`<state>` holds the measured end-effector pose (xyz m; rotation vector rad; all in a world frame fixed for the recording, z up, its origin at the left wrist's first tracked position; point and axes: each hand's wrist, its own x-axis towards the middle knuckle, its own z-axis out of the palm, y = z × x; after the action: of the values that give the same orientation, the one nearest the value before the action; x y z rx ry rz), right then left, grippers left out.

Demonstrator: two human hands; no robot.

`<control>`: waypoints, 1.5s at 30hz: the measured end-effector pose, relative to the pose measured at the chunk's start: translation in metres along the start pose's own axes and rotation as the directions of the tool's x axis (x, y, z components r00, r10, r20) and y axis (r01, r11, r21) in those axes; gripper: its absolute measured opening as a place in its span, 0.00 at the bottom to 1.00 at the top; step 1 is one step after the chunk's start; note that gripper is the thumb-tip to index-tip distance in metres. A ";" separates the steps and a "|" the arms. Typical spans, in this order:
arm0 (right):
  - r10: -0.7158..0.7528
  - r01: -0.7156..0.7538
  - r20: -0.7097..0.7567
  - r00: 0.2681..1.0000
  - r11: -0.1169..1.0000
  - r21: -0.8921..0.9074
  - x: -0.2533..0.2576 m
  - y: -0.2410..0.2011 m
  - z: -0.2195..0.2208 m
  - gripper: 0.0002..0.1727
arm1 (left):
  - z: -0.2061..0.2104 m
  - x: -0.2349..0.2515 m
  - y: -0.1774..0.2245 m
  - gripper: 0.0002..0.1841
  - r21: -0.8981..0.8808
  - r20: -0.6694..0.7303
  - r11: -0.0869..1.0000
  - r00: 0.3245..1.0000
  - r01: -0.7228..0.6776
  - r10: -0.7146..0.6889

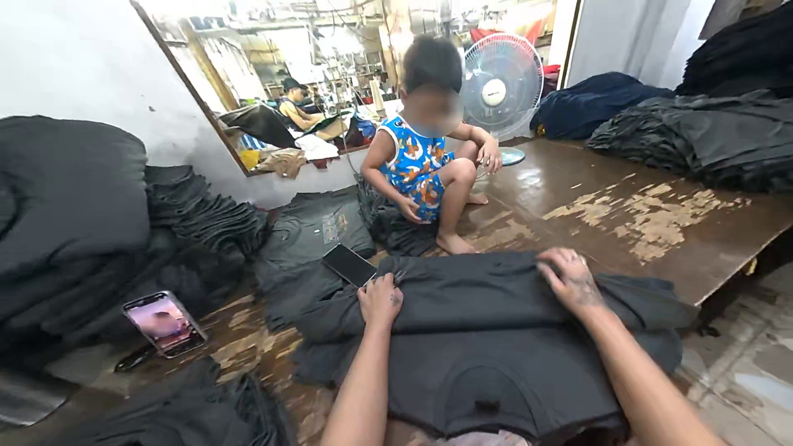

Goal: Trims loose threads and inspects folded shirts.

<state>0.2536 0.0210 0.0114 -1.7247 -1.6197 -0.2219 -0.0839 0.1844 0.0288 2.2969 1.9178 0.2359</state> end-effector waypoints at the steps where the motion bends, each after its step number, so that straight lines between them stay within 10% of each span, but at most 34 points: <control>1: -0.038 0.039 0.040 0.998 0.999 -0.012 -0.025 -0.024 -0.006 0.19 | -0.001 0.000 0.000 0.22 0.006 0.004 1.000 1.000 -0.003 0.002; 5: -0.174 0.183 0.181 0.968 0.983 -0.032 -0.163 -0.073 0.036 0.34 | -0.004 -0.002 0.002 0.21 0.031 0.026 1.000 1.000 -0.005 0.004; 9: -0.158 0.133 0.157 0.975 0.979 0.156 -0.218 -0.075 0.016 0.27 | -0.005 -0.009 0.003 0.22 0.055 0.069 0.998 0.998 0.008 -0.012; 18: -0.122 0.122 -0.020 0.992 0.993 0.001 -0.174 -0.036 -0.044 0.23 | 0.003 -0.038 -0.006 0.23 -0.043 -0.112 0.999 0.993 0.016 -0.021; 23: -0.087 0.095 0.163 0.983 0.994 -0.045 -0.078 -0.021 -0.054 0.20 | 0.036 -0.061 -0.017 0.22 -0.039 -0.732 0.842 0.589 -0.538 0.342; 26: 0.065 -0.023 0.372 0.926 0.993 -0.118 -0.038 0.002 -0.030 0.27 | 0.041 -0.111 -0.002 0.21 -0.098 -0.610 0.767 0.647 -0.634 0.457; 31: 0.148 -0.116 0.402 0.904 0.988 -0.103 -0.032 0.038 0.007 0.34 | 0.021 -0.138 0.012 0.21 -0.166 0.086 0.906 0.909 -0.390 0.407; 42: 0.421 -0.394 0.569 0.707 0.902 -0.178 -0.002 0.015 -0.013 0.36 | 0.022 -0.134 0.013 0.21 -0.228 0.091 0.908 0.921 -0.352 0.380; 45: 0.406 -0.352 0.524 0.749 0.913 -0.204 -0.010 0.016 -0.005 0.36 | 0.013 -0.151 0.015 0.22 -0.261 0.085 0.873 0.891 -0.412 0.446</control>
<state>0.2681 0.0116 0.0026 -2.2950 -1.6032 0.4637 -0.0931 0.0325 0.0142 2.4661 1.2138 0.3170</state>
